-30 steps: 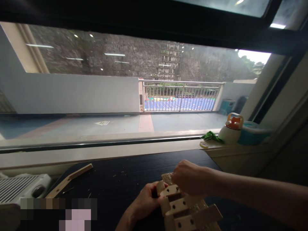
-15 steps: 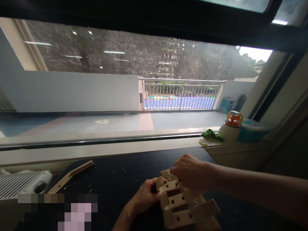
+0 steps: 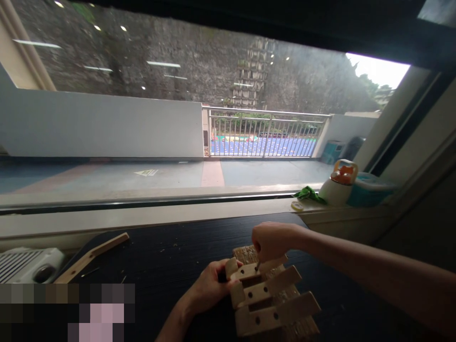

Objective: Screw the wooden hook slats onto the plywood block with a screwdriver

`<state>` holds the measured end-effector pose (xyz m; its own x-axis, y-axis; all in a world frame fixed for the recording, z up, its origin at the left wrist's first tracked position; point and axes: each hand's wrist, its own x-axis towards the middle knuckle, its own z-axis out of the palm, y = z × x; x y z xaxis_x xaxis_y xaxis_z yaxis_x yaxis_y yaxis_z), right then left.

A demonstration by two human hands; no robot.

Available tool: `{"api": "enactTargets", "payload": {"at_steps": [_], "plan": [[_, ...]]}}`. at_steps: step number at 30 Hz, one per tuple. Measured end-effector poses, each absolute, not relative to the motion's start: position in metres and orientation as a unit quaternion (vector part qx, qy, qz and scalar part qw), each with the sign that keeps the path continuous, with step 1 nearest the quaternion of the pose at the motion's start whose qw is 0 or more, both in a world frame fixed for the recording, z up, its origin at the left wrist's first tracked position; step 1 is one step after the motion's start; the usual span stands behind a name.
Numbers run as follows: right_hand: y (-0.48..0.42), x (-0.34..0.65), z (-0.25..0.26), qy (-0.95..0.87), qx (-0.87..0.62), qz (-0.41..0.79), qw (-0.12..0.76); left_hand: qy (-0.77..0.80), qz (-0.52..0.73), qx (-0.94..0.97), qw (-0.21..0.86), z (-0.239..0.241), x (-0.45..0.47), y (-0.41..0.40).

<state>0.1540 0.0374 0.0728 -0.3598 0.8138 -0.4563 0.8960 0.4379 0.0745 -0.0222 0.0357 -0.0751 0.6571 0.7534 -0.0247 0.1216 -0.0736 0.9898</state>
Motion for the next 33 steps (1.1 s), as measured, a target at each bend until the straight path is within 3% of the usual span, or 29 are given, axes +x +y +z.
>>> {"api": "enactTargets", "payload": {"at_steps": [6,13,19,26,33], "plan": [[0.033,0.152,0.084,0.810,0.533,-0.076,0.231,0.316,0.263,0.690,0.596,-0.076,-0.023,0.037],[0.019,0.148,0.099,0.872,0.406,-0.003,0.273,0.311,0.266,0.693,0.594,-0.074,-0.023,0.036],[0.021,0.153,0.075,0.918,0.334,0.051,0.208,0.313,0.263,0.689,0.598,-0.075,-0.022,0.036],[0.027,0.149,0.081,0.845,0.484,0.015,0.225,0.314,0.264,0.685,0.602,-0.076,-0.022,0.035],[0.019,0.147,0.100,0.831,0.499,0.006,0.244,0.315,0.270,0.685,0.598,-0.077,-0.022,0.037]]}}
